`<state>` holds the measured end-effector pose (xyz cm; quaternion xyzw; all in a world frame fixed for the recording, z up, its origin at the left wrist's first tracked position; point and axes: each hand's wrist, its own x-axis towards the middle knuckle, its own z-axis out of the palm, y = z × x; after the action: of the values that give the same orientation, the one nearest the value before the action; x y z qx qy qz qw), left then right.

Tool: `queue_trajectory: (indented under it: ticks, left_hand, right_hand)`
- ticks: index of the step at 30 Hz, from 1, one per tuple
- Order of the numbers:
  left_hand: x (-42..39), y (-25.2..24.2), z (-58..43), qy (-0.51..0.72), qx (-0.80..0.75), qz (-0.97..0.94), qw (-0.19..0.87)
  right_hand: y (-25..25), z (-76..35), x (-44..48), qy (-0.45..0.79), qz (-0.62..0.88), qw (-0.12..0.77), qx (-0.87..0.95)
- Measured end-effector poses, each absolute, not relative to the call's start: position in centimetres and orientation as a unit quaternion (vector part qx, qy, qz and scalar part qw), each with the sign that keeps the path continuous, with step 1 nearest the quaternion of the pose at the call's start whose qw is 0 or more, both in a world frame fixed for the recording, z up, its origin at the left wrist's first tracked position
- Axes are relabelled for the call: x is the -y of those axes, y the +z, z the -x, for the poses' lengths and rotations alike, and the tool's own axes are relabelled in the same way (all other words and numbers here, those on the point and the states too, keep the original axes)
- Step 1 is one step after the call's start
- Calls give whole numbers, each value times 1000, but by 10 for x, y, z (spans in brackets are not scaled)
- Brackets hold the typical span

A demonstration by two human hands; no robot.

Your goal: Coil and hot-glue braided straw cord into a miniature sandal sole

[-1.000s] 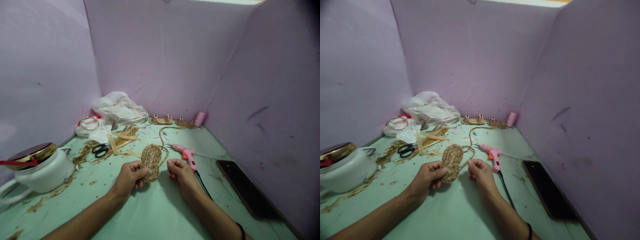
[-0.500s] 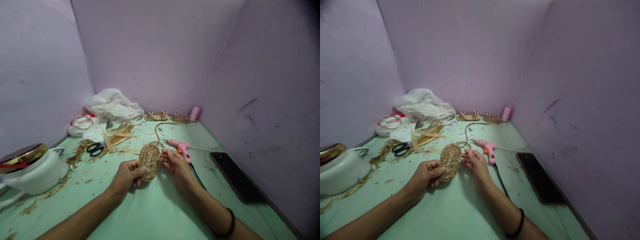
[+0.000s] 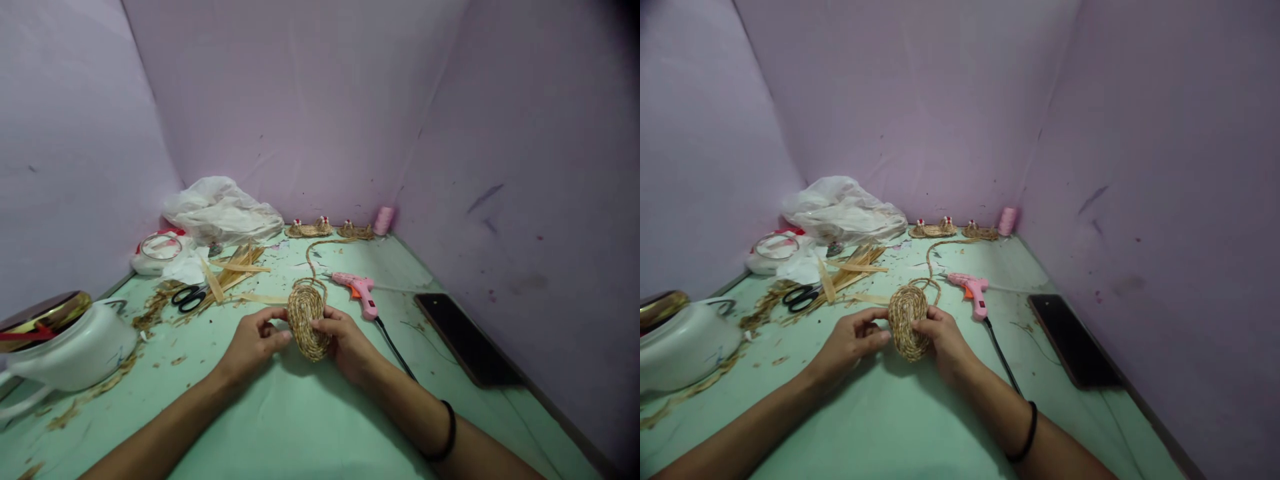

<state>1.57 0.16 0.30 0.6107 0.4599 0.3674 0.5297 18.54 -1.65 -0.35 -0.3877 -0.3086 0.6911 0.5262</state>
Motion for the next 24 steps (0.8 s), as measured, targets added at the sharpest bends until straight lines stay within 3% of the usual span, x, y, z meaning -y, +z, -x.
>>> queue_trajectory:
  ticks: [5,15,19,24]
  left_hand:
    - [2,0,-23,368,-392,-625,565]
    - [-13,10,-5,408,-505,-535,541]
    - [-32,10,9,473,-521,-488,516]
    - [-48,3,14,488,-528,-458,522]
  right_hand:
    - [-2,-180,23,673,387,538,328]
    - [-5,-193,11,627,449,544,330]
    - [-1,-192,15,666,460,481,337]
    - [3,-188,26,755,420,333,378]
